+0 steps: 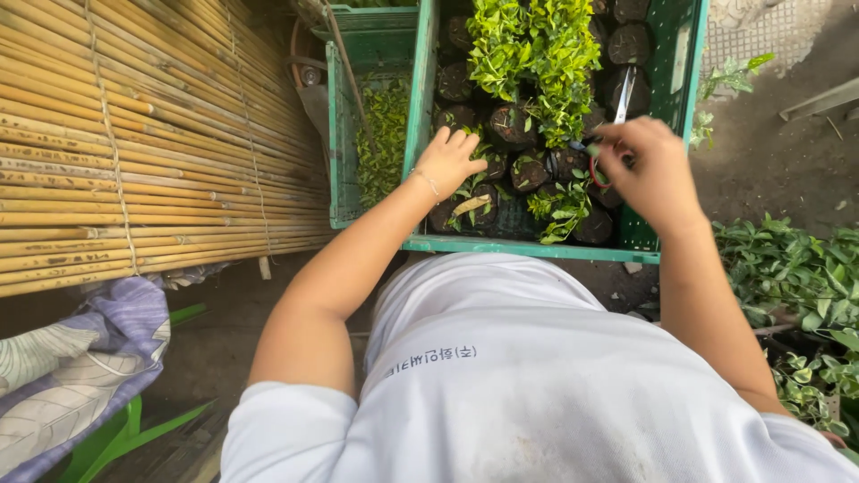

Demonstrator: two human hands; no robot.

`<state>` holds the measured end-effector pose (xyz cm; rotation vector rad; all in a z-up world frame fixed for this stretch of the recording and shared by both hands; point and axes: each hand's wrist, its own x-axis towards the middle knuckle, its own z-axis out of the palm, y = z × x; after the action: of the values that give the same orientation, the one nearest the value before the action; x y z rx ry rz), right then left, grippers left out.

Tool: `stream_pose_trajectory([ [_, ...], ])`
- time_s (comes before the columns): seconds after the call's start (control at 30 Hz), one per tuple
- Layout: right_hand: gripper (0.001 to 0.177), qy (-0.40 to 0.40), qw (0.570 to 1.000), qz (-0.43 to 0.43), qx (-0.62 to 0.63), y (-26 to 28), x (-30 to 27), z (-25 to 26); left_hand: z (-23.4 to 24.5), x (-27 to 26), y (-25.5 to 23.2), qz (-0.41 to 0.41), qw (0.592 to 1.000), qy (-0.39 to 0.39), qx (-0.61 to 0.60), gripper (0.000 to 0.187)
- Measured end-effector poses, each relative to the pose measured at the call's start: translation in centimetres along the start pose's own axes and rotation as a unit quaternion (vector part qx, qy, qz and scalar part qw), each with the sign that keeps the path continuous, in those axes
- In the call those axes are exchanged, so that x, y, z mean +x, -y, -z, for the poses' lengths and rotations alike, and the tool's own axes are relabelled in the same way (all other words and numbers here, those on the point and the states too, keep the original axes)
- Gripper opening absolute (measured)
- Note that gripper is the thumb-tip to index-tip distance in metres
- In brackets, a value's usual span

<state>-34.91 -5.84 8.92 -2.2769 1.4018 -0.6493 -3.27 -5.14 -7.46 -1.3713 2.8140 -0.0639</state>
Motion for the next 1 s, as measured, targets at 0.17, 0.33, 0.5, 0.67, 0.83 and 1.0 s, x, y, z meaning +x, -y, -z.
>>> stream_pose_trajectory([
  [0.17, 0.022, 0.142, 0.989, 0.032, 0.033, 2.1, -0.4, -3.2, -3.9, 2.8, 0.6, -0.101, 0.993, -0.049, 0.042, 0.032],
  [0.33, 0.031, 0.292, 0.947, 0.134, -0.002, 2.7, 0.7, -9.2, -2.8, 2.7, 1.0, -0.117, 0.992, 0.040, 0.024, 0.017],
  [0.5, 0.033, 0.356, 0.902, 0.227, -0.088, 1.3, 1.1, -16.2, 1.4, 0.8, 3.2, -0.008, 0.987, -0.008, -0.160, 0.016],
  [0.67, 0.038, 0.330, 0.892, 0.272, -0.149, 2.2, 3.0, -18.8, 7.4, -3.3, 3.2, 0.180, 0.766, -0.135, -0.602, 0.040],
  [0.83, 0.027, 0.337, 0.891, 0.288, -0.102, 1.3, 4.1, -20.1, 9.9, -6.4, 1.7, 0.276, 0.601, -0.115, -0.741, 0.023],
  [1.0, 0.022, 0.368, 0.883, 0.280, -0.083, 0.6, 4.3, -20.3, 10.0, -8.7, 0.9, 0.292, 0.575, -0.166, -0.746, 0.018],
])
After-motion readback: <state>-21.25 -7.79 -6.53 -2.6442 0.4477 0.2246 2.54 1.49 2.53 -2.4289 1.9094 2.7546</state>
